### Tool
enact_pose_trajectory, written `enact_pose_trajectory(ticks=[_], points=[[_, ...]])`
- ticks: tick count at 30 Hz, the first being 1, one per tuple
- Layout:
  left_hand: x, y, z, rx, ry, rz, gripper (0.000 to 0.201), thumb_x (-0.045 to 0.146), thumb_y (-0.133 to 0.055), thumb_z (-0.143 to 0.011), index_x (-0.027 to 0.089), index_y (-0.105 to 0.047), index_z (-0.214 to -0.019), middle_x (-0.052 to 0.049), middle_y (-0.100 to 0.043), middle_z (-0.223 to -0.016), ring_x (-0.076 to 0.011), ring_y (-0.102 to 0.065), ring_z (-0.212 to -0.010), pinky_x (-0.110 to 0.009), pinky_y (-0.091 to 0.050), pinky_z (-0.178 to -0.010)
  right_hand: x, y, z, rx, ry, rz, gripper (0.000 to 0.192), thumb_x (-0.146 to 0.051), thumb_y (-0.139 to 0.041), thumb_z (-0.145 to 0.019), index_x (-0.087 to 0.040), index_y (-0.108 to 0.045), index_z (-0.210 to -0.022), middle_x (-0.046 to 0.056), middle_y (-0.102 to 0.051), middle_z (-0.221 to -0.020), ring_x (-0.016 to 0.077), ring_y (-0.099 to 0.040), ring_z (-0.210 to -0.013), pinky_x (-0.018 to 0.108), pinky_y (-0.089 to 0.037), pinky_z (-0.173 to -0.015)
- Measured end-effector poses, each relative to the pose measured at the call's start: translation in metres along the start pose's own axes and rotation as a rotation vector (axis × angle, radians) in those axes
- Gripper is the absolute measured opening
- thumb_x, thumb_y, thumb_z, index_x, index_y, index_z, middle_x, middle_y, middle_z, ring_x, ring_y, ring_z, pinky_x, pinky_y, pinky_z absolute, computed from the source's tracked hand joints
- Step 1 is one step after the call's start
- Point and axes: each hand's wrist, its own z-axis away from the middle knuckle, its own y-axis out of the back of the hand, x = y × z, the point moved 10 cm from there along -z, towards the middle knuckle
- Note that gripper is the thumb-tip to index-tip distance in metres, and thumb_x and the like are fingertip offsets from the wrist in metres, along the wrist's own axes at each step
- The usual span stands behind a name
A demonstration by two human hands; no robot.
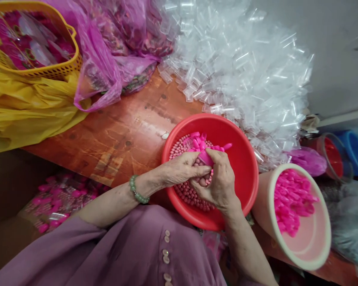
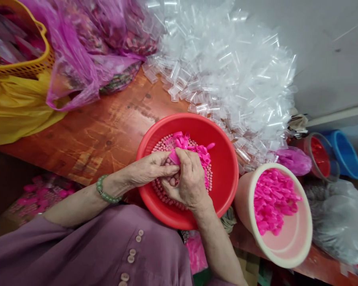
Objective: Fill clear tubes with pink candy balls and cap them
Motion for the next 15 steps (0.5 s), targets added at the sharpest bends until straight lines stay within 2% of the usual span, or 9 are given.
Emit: enact_pose_trajectory(ticks=[3, 5, 7, 10, 15], points=[[0.011, 0.006, -0.002, 0.072, -0.108, -0.127, 0.014, 0.028, -0.063, -0.086, 0.014, -0.062, -0.087, -0.002, -0.066, -0.079, -0.012, -0.06, -0.072, -0.027, -0.049, -0.074, 0.008, 0.001, -0.001, -0.054, -0.082, -0.139, 0.072, -0.037, -0.072, -0.076, -0.018, -0.043, -0.14, 0.015, -0.062, -0.122, 0.032, -0.059, -0.114, 0.055, -0.053, -0.092], [0.018, 0.005, -0.003, 0.075, -0.183, -0.221, 0.019, 0.024, -0.06, -0.087, 0.016, -0.064, -0.104, -0.006, -0.069, -0.101, -0.0166, -0.063, -0.096, -0.033, -0.047, -0.093, 0.017, 0.01, 0.0, 0.017, -0.166, -0.246, 0.051, -0.032, -0.069, -0.082, -0.022, -0.054, -0.13, 0.011, -0.067, -0.117, 0.0283, -0.063, -0.111, 0.051, -0.054, -0.091], [0.019, 0.002, -0.002, 0.064, -0.197, -0.346, 0.027, 0.022, -0.056, -0.088, 0.018, -0.062, -0.114, -0.009, -0.066, -0.117, -0.0205, -0.059, -0.115, -0.038, -0.041, -0.106, 0.026, 0.019, 0.004, 0.125, -0.254, -0.319, 0.028, -0.022, -0.065, -0.087, -0.024, -0.065, -0.115, 0.006, -0.072, -0.103, 0.022, -0.068, -0.098, 0.043, -0.057, -0.085], [0.014, 0.004, 0.0, 0.1, -0.133, -0.538, 0.027, 0.018, -0.055, -0.088, 0.017, -0.06, -0.114, -0.009, -0.066, -0.115, -0.0232, -0.058, -0.114, -0.041, -0.043, -0.104, 0.035, 0.023, 0.01, 0.187, -0.341, -0.349, 0.018, -0.015, -0.066, -0.087, -0.024, -0.071, -0.101, 0.003, -0.075, -0.092, 0.0178, -0.07, -0.085, 0.037, -0.058, -0.078], [0.008, 0.007, 0.001, 0.104, -0.045, -0.636, 0.014, 0.02, -0.057, -0.086, 0.017, -0.06, -0.099, -0.006, -0.066, -0.095, -0.0229, -0.06, -0.099, -0.039, -0.047, -0.094, 0.034, 0.022, 0.008, 0.109, -0.355, -0.342, 0.015, -0.015, -0.066, -0.086, -0.023, -0.073, -0.098, 0.003, -0.076, -0.088, 0.0169, -0.07, -0.08, 0.034, -0.058, -0.074]])
